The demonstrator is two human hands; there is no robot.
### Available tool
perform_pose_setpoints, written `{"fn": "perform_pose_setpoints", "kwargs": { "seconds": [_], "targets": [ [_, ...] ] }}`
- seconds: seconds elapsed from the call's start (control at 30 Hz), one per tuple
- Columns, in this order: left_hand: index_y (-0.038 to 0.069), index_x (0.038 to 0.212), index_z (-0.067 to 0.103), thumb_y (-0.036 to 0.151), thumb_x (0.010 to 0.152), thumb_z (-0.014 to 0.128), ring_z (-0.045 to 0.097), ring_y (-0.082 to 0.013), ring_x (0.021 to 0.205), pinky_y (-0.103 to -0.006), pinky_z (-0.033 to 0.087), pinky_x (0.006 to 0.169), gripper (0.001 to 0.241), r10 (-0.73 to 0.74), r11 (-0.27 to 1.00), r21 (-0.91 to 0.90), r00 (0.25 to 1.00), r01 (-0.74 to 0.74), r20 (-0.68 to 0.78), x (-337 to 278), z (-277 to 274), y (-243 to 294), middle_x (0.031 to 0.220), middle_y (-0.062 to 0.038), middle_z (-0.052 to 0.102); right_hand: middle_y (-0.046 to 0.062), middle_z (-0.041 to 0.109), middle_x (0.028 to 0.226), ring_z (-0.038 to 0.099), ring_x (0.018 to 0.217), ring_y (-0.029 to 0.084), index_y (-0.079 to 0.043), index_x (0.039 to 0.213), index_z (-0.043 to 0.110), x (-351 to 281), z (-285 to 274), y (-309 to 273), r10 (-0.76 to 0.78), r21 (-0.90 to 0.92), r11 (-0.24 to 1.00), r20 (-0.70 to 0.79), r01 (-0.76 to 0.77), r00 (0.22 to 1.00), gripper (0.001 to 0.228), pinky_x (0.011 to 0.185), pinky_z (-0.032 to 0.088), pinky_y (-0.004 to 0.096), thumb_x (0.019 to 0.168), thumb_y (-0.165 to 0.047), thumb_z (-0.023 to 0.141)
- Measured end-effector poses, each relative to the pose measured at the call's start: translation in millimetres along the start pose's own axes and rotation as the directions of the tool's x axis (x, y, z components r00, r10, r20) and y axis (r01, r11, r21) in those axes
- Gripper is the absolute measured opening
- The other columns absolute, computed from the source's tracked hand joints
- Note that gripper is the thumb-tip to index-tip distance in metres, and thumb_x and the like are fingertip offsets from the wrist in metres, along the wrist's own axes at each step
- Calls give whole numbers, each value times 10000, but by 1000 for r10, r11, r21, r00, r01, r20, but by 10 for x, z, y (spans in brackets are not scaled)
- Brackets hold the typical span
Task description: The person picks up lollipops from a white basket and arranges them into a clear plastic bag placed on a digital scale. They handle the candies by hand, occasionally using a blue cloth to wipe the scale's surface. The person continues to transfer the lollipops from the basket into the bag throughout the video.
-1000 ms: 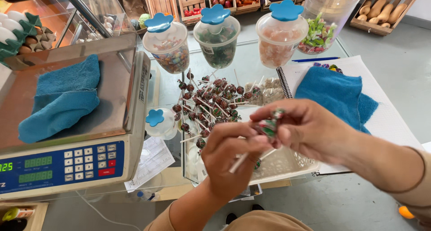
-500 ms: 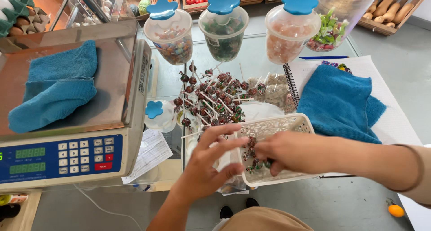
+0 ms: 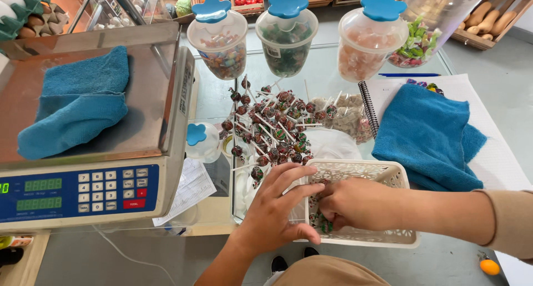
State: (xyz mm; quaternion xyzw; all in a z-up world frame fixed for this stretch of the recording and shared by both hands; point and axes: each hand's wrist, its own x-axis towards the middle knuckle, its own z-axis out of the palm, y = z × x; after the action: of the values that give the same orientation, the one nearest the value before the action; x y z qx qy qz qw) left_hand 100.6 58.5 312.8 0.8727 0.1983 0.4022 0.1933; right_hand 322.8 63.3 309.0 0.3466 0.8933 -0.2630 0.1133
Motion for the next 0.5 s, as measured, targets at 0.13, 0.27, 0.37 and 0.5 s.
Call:
{"fn": "perform_pose_setpoints", "kwargs": {
  "seconds": [0.13, 0.27, 0.37, 0.5],
  "targets": [
    [72, 1205, 568, 663, 826, 360, 480, -356, 1183, -533, 372, 1058, 733, 6, 999, -48, 1000, -7, -17, -3, 40, -4, 1290, -137, 494, 108, 618, 871, 632, 656, 356, -136, 850, 599, 76, 76, 10, 80, -212, 974, -8, -80, 997, 269, 490, 474, 511, 809, -393, 669],
    [77, 1184, 587, 665, 817, 380, 479, -343, 1171, -521, 391, 1045, 723, 14, 998, -53, 999, -16, -41, -4, 56, -22, 1282, -127, 500, 130, 609, 867, 620, 683, 337, -97, 840, 599, 62, 64, -8, 17, -111, 994, -34, -21, 999, 285, 539, 465, 483, 810, -355, 717],
    [30, 1209, 565, 600, 860, 437, 461, -309, 1237, -439, 465, 982, 680, -24, 983, -183, 999, 19, -23, -18, 92, -53, 1305, -178, 449, 132, 604, 829, 602, 676, 357, -112, 822, 596, 75, 61, -27, 62, -48, 997, -62, -65, 996, 194, 560, 444, 476, 830, -273, 704],
    [-30, 1247, 528, 639, 911, 304, 434, -311, 1263, -426, 454, 1000, 782, -46, 977, -212, 998, 37, -36, -17, 132, -79, 1304, -190, 421, 119, 567, 897, 584, 711, 338, -104, 843, 556, 139, 63, -7, 77, -94, 992, -57, -82, 995, 183, 564, 433, 480, 831, -256, 658]
  ]
}}
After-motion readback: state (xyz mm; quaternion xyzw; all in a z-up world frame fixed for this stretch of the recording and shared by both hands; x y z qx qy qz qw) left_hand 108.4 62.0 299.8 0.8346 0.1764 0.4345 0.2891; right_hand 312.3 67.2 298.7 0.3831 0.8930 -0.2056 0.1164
